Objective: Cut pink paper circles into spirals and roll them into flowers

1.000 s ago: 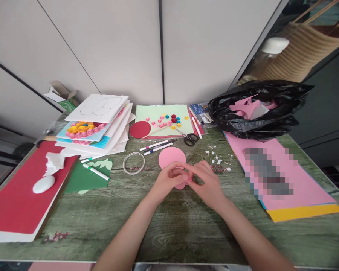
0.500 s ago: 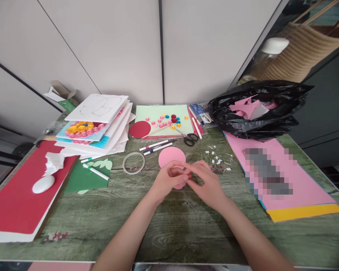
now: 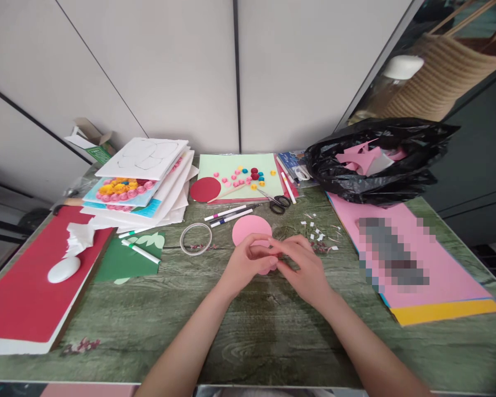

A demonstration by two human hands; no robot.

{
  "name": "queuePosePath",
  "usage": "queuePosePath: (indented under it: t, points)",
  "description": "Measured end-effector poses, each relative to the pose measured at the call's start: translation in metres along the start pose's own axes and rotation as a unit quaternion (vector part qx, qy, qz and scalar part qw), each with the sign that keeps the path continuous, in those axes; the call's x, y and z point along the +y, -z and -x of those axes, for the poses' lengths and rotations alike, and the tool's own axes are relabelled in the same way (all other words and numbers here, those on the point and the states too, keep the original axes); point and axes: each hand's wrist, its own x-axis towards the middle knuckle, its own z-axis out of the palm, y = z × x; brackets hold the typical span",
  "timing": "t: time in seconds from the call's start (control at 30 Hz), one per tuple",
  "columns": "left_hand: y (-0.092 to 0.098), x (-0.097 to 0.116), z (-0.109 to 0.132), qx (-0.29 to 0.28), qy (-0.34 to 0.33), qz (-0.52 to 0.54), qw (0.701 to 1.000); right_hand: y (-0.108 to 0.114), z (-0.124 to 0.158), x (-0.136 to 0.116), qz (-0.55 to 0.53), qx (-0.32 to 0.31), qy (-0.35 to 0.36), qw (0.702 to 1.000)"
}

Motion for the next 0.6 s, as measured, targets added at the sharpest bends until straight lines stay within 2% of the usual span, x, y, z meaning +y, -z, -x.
queuePosePath:
  t: [0.33,0.6]
  points:
    - [-0.0017,-0.0040,-0.0007,-0.027,-0.009,0.015,0.999,-0.0041,0.0007,-0.0002,0.028,0.001,0.044,0.999]
    - [0.0003,0.0009,-0.0010,0.002,0.002,0.024,1.000,-0.0006,-0.0003,-0.0005,-0.009,-0.018,0.000,1.000]
